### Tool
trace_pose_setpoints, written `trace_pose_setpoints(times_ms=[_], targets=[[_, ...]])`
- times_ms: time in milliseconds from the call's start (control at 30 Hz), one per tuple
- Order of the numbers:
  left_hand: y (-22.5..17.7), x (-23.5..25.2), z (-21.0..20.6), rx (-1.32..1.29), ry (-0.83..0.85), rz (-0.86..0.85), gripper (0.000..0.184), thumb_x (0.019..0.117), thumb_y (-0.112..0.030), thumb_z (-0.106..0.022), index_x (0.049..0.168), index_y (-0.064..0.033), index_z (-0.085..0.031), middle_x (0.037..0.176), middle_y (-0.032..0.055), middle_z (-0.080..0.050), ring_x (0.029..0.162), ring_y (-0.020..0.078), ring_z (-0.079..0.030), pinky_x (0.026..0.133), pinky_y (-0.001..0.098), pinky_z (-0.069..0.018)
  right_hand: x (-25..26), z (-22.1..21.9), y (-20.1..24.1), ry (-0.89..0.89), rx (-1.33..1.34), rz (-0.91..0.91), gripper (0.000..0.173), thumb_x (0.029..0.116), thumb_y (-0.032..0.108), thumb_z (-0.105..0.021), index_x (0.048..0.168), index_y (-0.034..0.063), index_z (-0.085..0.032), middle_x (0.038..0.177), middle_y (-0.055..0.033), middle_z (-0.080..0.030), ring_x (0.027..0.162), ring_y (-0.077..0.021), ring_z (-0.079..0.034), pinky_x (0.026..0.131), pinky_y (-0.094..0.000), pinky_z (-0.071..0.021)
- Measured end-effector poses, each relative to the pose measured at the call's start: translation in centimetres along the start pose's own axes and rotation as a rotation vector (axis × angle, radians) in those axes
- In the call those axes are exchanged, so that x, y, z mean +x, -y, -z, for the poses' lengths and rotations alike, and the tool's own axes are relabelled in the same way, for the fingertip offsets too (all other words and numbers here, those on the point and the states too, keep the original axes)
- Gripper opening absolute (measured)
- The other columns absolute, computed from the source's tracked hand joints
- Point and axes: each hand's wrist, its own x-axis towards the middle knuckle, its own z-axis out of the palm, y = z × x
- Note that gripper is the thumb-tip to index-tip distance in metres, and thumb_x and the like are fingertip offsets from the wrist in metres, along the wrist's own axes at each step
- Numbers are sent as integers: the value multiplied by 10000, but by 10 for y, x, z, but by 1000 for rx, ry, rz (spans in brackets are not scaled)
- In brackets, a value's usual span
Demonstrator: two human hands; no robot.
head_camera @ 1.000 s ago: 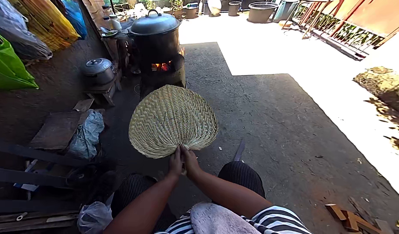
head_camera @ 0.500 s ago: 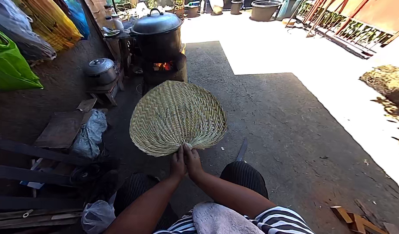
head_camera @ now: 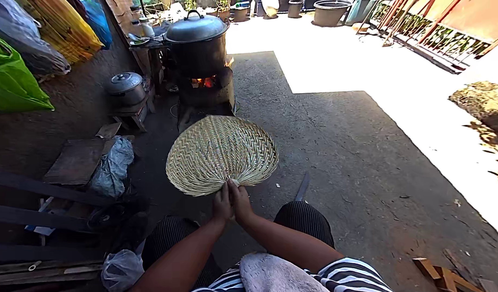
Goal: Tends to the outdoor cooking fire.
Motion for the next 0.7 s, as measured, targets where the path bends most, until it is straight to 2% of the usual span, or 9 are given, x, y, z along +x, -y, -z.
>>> trace_pose_setpoints(times_ms=[67,133,233,300,367,467,533,600,700], targets=[[-2,0,2,-78,14,4,471,1131,-245,-294,1265,100,-585,1225,208,-639,1149,148,-610,1037,317,-466,1,0,1,36,26,24,302,1103,225,-436,1068,-39,-579,859,-71,-656,791,-82,-650,768,-279,-548],[2,3,1,-100,29,117,505,1134,-300,-280,1282,82,-577,1258,215,-623,1174,186,-600,1044,358,-458,3,1,-2,26,6,-65,356,1114,264,-420,1063,-43,-594,875,-95,-653,808,-120,-649,777,-312,-546],[5,-1,-2,-38,-9,121,506,1132,-291,-311,1164,93,-641,1145,218,-665,1086,215,-633,992,400,-481,0,2,-6,-5,-11,-75,361,1115,252,-427,1036,-50,-608,861,-102,-661,800,-123,-653,787,-318,-542],[3,-4,-2,-63,-27,33,471,1129,-264,-323,1169,85,-635,1101,180,-671,1033,151,-638,957,336,-498,-3,1,-1,22,8,1,313,1108,223,-428,1038,-35,-591,837,-71,-653,773,-90,-648,760,-284,-545],[3,-1,0,-97,-2,43,480,1130,-279,-306,1248,81,-601,1179,184,-655,1090,146,-627,991,325,-489,-1,2,0,32,8,0,326,1110,238,-418,1062,-38,-584,864,-80,-659,795,-95,-656,770,-289,-553],[4,4,0,-60,62,212,545,1132,-353,-279,1300,66,-584,1302,221,-612,1210,227,-590,1050,411,-453,4,4,-9,-15,-42,-121,420,1120,307,-410,1101,-66,-602,948,-147,-671,881,-168,-665,832,-360,-543],[3,2,-1,-23,30,177,533,1132,-326,-299,1194,85,-632,1203,230,-646,1134,237,-616,1008,425,-470,3,3,-10,-22,-41,-89,386,1117,277,-419,1086,-64,-598,929,-134,-664,869,-153,-654,831,-345,-532],[2,-1,-1,-40,-17,71,505,1131,-292,-308,1165,87,-640,1126,203,-669,1068,188,-637,978,380,-491,2,2,-7,10,-12,2,321,1108,230,-430,1051,-46,-582,866,-89,-657,808,-103,-652,786,-298,-542],[4,2,0,-132,6,131,513,1133,-318,-285,1284,72,-583,1243,204,-633,1149,181,-614,1018,358,-482,3,1,-5,24,-18,-37,343,1113,249,-421,1095,-54,-580,918,-113,-664,854,-119,-662,819,-311,-550]])
